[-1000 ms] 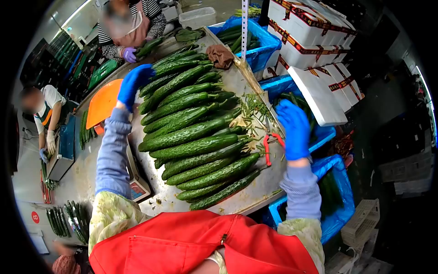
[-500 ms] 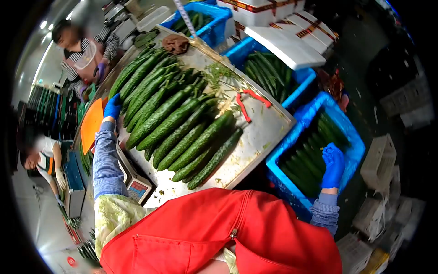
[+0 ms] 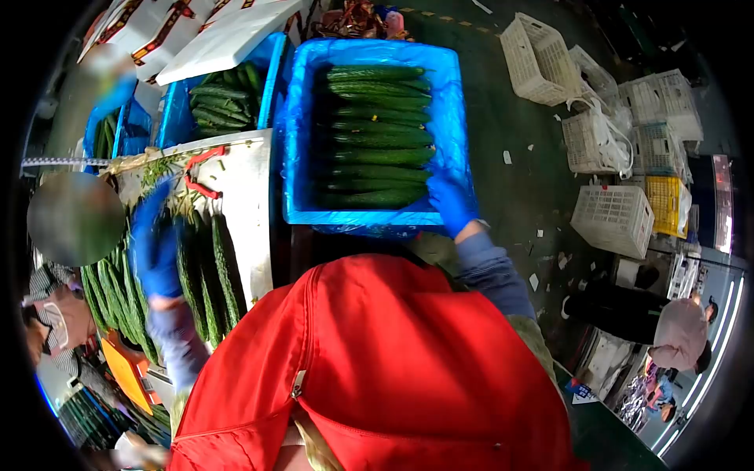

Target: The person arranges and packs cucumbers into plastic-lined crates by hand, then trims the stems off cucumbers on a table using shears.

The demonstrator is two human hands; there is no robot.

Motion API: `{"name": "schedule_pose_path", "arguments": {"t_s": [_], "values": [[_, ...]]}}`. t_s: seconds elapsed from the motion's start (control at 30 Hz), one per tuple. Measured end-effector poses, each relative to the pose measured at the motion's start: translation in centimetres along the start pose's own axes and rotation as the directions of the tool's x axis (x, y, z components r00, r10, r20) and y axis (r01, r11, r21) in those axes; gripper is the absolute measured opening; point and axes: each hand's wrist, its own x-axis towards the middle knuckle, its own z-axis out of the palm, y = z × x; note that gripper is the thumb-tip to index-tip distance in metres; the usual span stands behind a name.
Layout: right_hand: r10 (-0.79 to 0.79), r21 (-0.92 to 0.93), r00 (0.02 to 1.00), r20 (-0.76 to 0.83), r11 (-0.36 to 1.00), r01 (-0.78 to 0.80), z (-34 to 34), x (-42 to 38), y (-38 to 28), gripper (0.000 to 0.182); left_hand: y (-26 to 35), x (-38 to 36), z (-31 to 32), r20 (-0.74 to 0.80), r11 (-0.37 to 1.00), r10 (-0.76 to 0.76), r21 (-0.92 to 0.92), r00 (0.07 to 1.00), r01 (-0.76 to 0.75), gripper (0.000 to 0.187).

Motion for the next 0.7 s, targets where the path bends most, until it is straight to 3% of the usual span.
{"name": "schedule_pose_path", "arguments": {"t_s": [0.03,0.07,0.1,0.13,0.17,0.2,0.23,0.27,0.3,0.37,0.4,0.5,0.53,0.57,0.63,0.7], "values": [[-0.12,-0.131,0.983,-0.141,0.986,0.102,2.9,-1.5,-0.9,0.027,-1.4,0.7,5.1,0.092,0.958,0.122,-0.27,0.988,-0.093,0.046],[-0.232,-0.233,0.971,-0.063,0.949,0.212,3.2,-0.8,-1.0,0.029,-1.5,2.0,10.3,0.161,0.921,0.33,-0.273,0.93,-0.279,0.043],[-0.329,-0.324,0.944,0.03,0.89,0.321,3.4,0.6,-1.5,0.031,-1.2,3.2,15.6,0.26,0.886,0.412,-0.338,0.873,-0.317,0.044],[-0.408,-0.4,0.903,0.134,0.812,0.426,3.6,1.8,-1.8,0.033,-1.0,2.8,19.5,0.404,0.952,0.297,-0.201,0.865,-0.233,0.052],[-0.392,-0.478,0.908,0.145,0.776,0.412,4.3,2.2,-2.3,0.033,-0.9,2.7,23.1,0.521,0.987,0.159,-0.116,0.838,-0.115,0.052],[-0.376,-0.553,0.912,0.162,0.731,0.399,5.2,2.5,-3.4,0.034,-1.7,1.6,27.0,0.409,0.952,0.153,-0.305,0.9,-0.023,0.047],[-0.358,-0.625,0.916,0.183,0.677,0.39,5.7,3.4,-4.4,0.034,-2.6,0.0,30.9,0.45,0.764,-0.121,-0.527,0.885,0.372,0.042],[-0.354,-0.665,0.908,0.223,0.626,0.407,5.0,6.2,-3.4,0.034,-3.2,-1.4,33.8,0.408,0.657,-0.287,-0.575,0.867,0.488,0.042],[-0.414,-0.731,0.86,0.298,0.481,0.484,5.2,7.1,-3.5,0.036,-3.5,-2.3,35.4,0.37,0.527,-0.449,-0.626,0.813,0.575,0.041],[-0.493,-0.781,0.731,0.472,0.151,0.606,6.0,8.8,-3.6,0.039,-1.7,-1.5,34.4,0.318,0.291,-0.666,-0.722,0.675,0.628,0.041],[-0.469,-0.779,0.709,0.527,0.066,0.624,6.3,10.2,-3.5,0.046,-1.2,-0.9,34.0,0.301,0.172,-0.751,-0.77,0.588,0.614,0.04],[-0.474,-0.796,0.66,0.583,-0.168,0.582,7.4,13.2,-3.0,0.052,-4.1,0.5,34.2,0.122,0.258,-0.856,-0.74,0.502,0.621,0.039],[-0.436,-0.82,0.703,0.562,-0.184,0.541,8.1,13.3,-3.8,0.056,-5.4,1.1,33.9,0.064,0.287,-0.875,-0.732,0.481,0.618,0.037],[-0.475,-0.823,0.687,0.55,-0.171,0.542,8.4,14.1,-3.9,0.056,-6.0,1.2,34.1,0.024,0.249,-0.914,-0.754,0.405,0.608,0.031],[-0.558,-0.835,0.652,0.513,-0.147,0.531,8.1,16.3,-4.0,0.055,-8.3,0.8,34.0,0.079,0.228,-0.915,-0.709,0.397,0.667,0.026],[-0.591,-0.805,0.772,0.235,0.327,0.496,7.0,19.2,-4.6,0.054,-6.8,1.1,33.1,0.134,0.237,-0.831,-0.793,0.54,0.561,0.024]]}}
